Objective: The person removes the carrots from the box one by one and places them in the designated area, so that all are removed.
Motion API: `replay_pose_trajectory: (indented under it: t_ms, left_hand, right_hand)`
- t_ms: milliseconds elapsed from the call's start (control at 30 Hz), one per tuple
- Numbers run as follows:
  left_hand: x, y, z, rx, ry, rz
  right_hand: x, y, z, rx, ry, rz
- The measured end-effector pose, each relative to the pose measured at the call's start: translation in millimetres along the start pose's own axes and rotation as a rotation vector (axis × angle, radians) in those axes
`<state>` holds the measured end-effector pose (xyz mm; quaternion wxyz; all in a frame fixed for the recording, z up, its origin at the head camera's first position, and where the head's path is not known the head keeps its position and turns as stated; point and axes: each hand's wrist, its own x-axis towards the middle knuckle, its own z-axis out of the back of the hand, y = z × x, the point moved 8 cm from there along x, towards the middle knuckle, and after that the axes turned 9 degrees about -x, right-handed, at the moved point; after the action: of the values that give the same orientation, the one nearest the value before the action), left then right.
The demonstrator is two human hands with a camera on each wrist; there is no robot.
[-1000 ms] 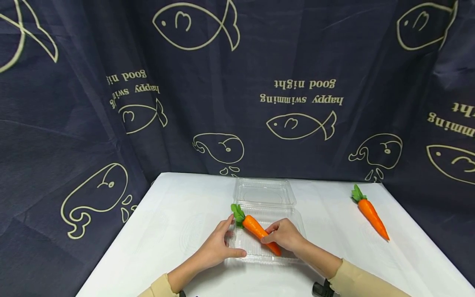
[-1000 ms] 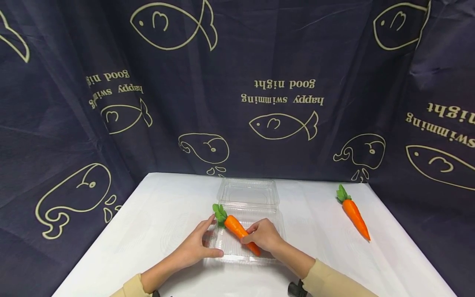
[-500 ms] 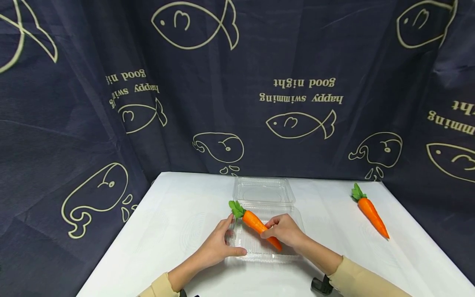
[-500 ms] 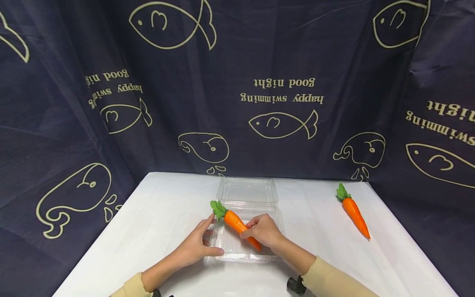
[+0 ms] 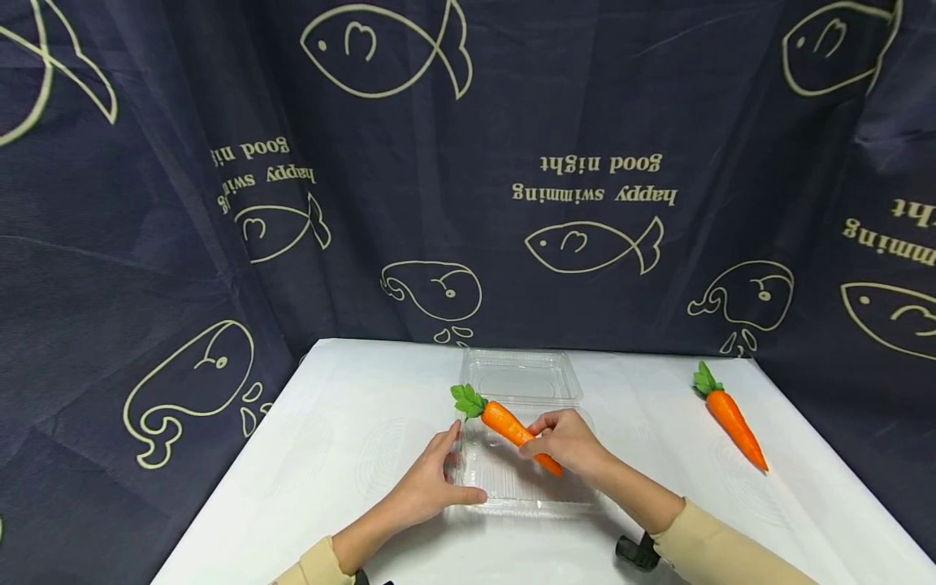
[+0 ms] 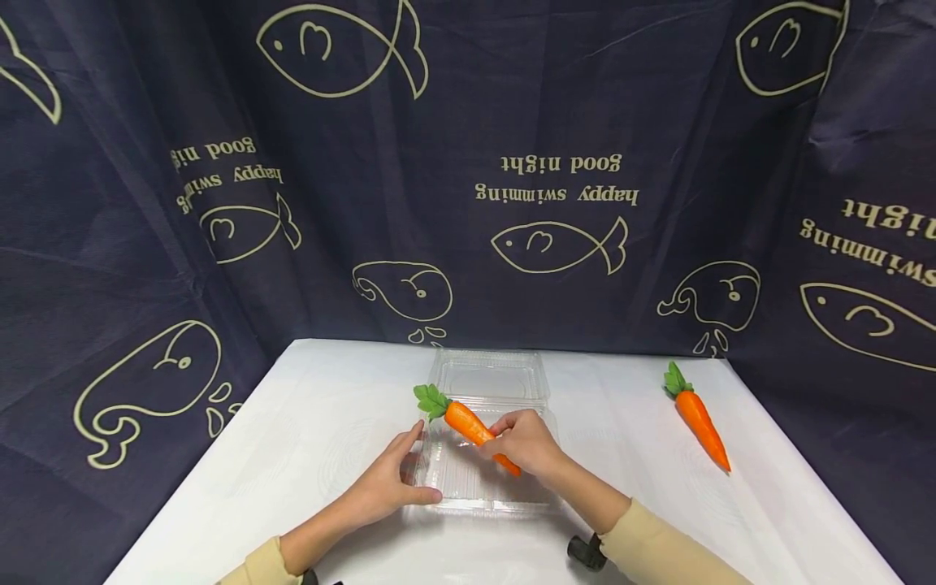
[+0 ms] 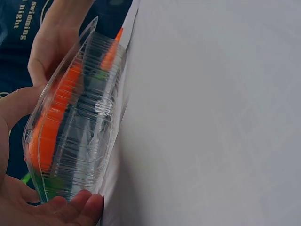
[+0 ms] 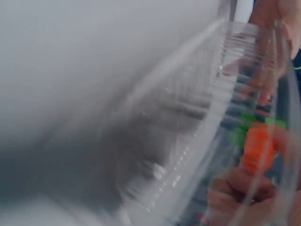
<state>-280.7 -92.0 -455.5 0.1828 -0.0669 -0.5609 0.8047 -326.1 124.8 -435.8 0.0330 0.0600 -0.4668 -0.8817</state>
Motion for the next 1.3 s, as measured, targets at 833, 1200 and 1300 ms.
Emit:
replay_pose_trajectory:
  t_ms: [833,1200,1300]
  left_hand:
    - [1.3,2.2,-0.5,-0.035,0.013,0.023]
    - [1.9,1.8,-1.6,-0.037,0.027,0.023]
    - [1.7,2.0,-1.5,-0.041,0.024,0.021]
  right_hand:
    - [2.8,-2.0,78.6,-0.008,-0.085,-0.057]
    - [7.2,-23.6,113.6,-0.052,-0.135,-0.084]
    - [7.3,-30.1,122.0,-0.062,-0.150,-0.095]
